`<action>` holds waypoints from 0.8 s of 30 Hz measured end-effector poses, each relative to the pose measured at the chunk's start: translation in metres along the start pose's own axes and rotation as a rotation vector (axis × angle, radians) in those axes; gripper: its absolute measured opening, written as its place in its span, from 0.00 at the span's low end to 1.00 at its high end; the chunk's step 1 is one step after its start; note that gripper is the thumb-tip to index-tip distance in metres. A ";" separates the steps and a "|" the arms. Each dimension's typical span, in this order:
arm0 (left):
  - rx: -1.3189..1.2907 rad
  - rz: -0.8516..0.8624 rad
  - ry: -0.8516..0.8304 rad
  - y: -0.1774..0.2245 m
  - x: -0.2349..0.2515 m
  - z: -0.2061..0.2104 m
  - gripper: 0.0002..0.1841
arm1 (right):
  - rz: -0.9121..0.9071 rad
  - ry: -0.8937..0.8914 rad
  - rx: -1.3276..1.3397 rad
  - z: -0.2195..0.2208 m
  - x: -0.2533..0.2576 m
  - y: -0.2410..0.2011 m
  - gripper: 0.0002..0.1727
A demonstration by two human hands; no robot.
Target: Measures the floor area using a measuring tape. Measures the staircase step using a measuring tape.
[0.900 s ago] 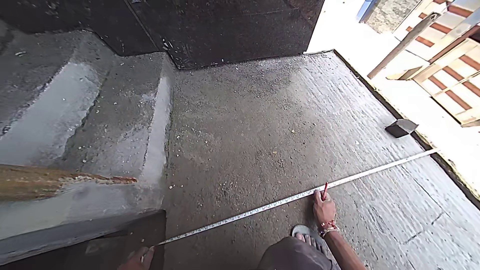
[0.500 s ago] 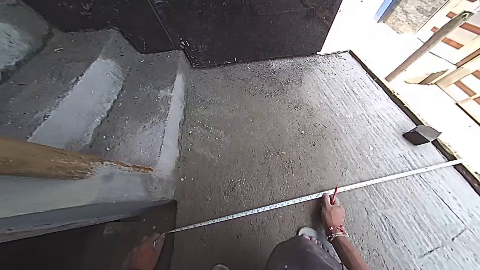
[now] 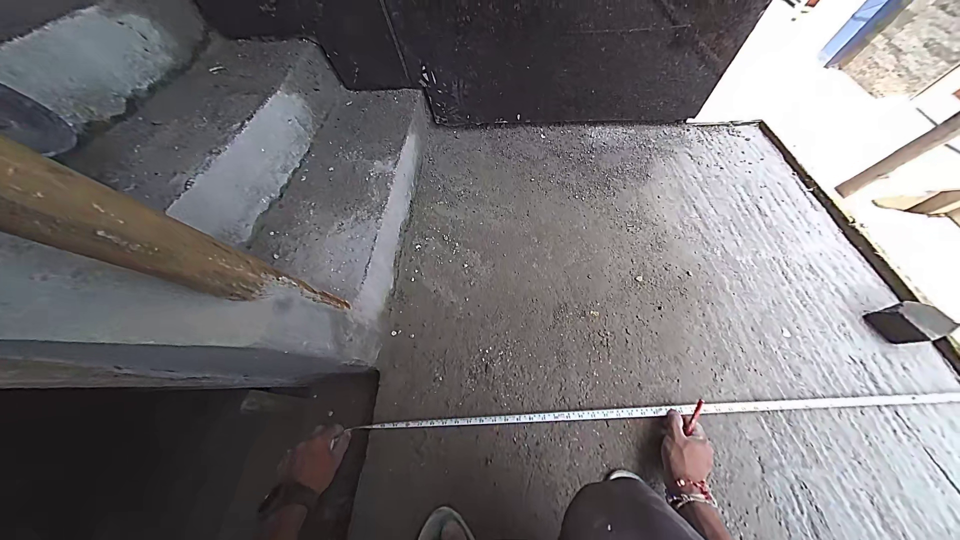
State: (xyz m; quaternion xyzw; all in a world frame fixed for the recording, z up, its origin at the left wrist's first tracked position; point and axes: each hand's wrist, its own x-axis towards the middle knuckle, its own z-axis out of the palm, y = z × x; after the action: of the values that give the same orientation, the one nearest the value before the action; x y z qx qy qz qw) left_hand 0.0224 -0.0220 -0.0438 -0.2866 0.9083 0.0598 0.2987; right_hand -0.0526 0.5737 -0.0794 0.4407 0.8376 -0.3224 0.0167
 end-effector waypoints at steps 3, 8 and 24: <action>-0.024 0.064 -0.015 -0.009 -0.002 -0.004 0.18 | -0.008 0.006 0.083 -0.002 -0.002 0.000 0.22; -0.069 0.183 -0.032 -0.026 -0.012 -0.013 0.16 | -0.065 0.027 0.204 -0.012 -0.008 -0.004 0.21; -0.120 0.218 -0.156 -0.012 -0.028 -0.019 0.20 | 0.040 -0.017 0.659 -0.045 -0.034 -0.041 0.08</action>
State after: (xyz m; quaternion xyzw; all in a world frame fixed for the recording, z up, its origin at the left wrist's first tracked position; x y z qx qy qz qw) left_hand 0.0379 -0.0241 -0.0109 -0.1978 0.9031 0.1679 0.3423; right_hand -0.0505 0.5577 -0.0116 0.4360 0.6791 -0.5795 -0.1134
